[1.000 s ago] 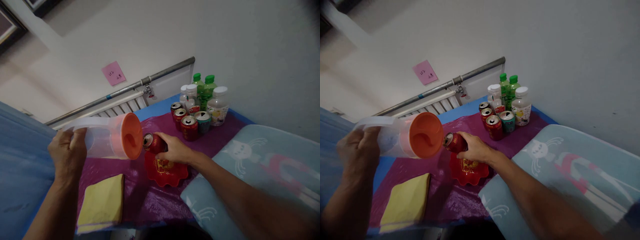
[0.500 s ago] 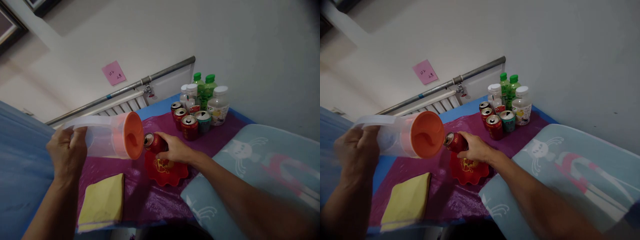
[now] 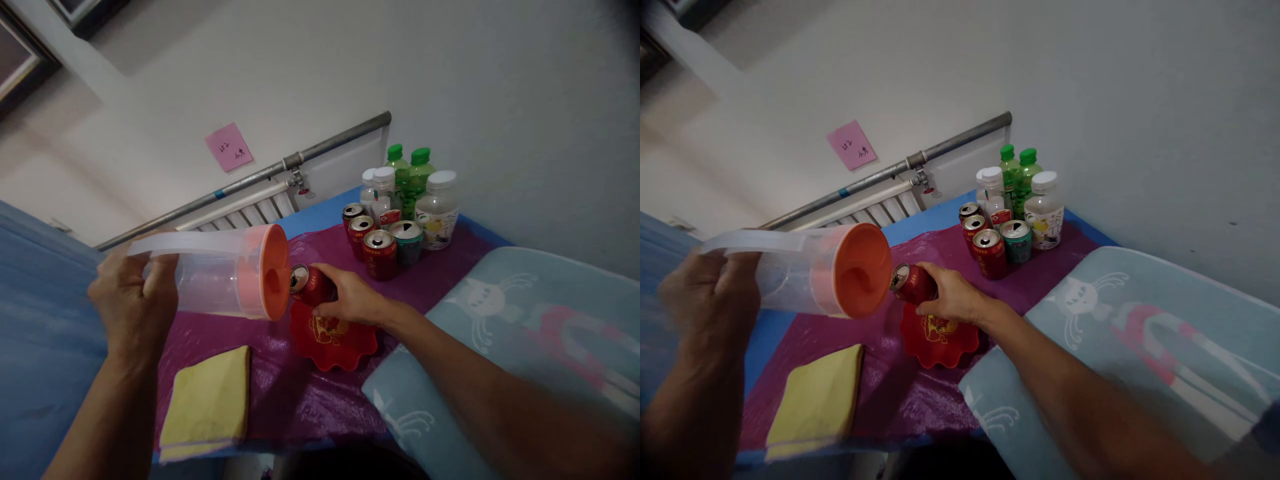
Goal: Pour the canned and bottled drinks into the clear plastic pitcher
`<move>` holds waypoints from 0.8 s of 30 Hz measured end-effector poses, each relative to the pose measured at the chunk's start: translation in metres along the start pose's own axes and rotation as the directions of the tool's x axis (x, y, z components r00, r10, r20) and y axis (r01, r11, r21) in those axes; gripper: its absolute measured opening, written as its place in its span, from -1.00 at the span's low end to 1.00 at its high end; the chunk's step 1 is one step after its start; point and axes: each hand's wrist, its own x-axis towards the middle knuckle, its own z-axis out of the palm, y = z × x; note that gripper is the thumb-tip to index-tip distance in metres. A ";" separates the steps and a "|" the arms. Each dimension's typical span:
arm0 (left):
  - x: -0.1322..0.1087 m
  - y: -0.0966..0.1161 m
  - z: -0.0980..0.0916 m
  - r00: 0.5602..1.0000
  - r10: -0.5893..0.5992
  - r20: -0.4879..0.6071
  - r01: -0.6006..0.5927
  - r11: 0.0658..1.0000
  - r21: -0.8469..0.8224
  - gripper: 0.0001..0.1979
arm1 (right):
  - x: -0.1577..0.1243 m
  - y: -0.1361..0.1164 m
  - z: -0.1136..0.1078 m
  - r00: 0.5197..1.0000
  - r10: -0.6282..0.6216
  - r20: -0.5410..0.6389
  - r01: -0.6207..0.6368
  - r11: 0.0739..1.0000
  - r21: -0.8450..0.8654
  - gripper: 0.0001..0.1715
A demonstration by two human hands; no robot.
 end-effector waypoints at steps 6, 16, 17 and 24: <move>-0.001 0.000 0.001 0.987 0.151 -0.058 -0.146 0.986 0.085 -0.63 | 0.000 0.001 0.000 1.000 -0.003 0.005 0.003 1.000 -0.012 -0.20; -0.002 0.013 0.002 0.948 0.296 -0.116 -0.293 0.955 0.037 -0.70 | 0.001 0.004 0.001 1.000 0.015 -0.001 -0.015 0.999 -0.044 -0.16; -0.002 0.013 0.003 0.933 0.326 -0.151 -0.326 0.945 0.026 -0.71 | 0.001 0.005 0.001 1.000 0.014 -0.002 -0.014 0.999 -0.043 -0.15; -0.006 0.014 0.006 0.873 0.430 -0.230 -0.445 0.896 -0.012 -0.82 | 0.002 0.007 0.002 0.999 0.042 -0.009 -0.043 0.998 -0.045 -0.11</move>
